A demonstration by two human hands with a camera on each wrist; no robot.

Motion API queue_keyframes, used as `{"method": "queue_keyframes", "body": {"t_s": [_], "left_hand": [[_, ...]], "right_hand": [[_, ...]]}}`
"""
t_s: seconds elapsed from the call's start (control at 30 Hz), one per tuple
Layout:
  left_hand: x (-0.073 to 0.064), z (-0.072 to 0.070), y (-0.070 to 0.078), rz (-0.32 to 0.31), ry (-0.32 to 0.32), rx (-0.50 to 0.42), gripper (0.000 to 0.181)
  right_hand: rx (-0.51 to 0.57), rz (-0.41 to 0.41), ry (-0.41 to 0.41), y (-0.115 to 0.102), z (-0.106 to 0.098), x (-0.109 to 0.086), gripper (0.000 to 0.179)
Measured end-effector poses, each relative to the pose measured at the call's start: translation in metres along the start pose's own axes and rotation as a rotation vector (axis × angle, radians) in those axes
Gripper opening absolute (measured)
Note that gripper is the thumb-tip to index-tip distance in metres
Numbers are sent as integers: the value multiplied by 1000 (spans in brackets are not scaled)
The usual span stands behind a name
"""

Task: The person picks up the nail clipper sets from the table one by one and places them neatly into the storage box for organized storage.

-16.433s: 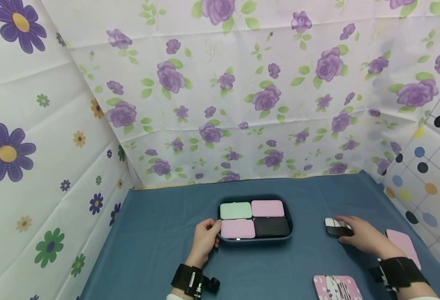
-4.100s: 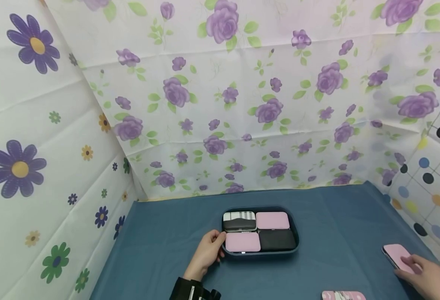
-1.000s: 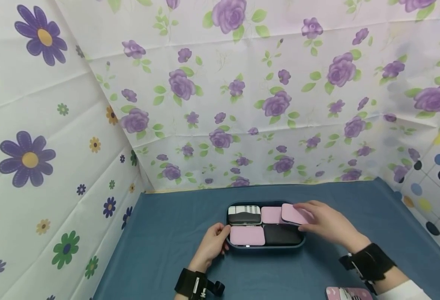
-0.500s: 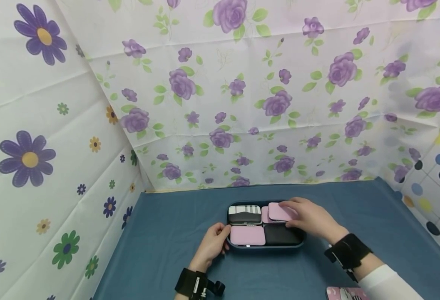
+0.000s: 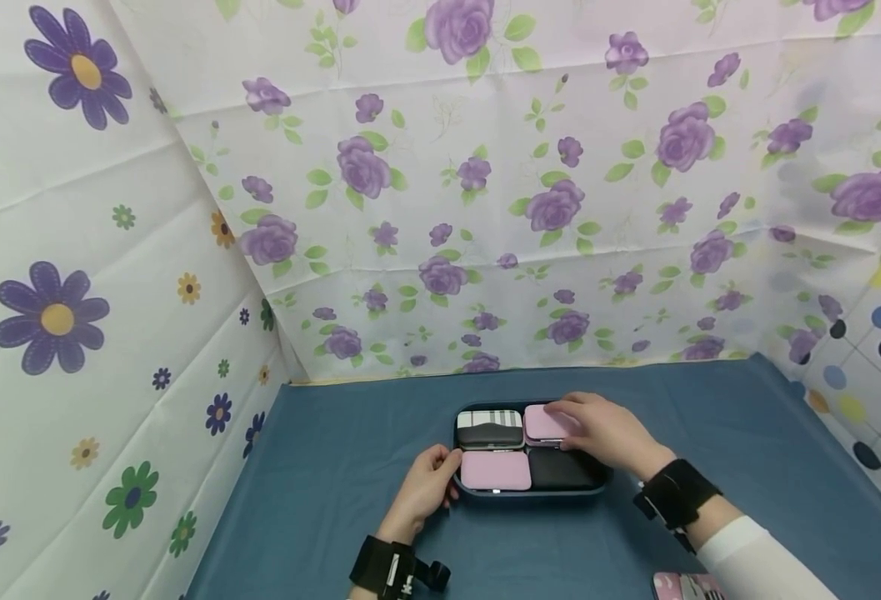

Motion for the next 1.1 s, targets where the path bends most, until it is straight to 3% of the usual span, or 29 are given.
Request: {"method": "queue_keyframes", "body": {"t_s": [0.67,1.1], "left_hand": [[-2,-1,1,-2,9,3,35],[0,0,0,2,4,-2,36]], "right_hand": [[-18,27,3,3,9,4,53],[17,35,-47,4,9,-3,58]]}}
Point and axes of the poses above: each hand's wrist, its own x-axis towards the middle knuckle, its own z-axis out of the palm, y = z × x, the point moved 8 cm from there along x, towards the middle knuckle, and after that the axes turned 1 degree about -z, right-handed, at the moved point
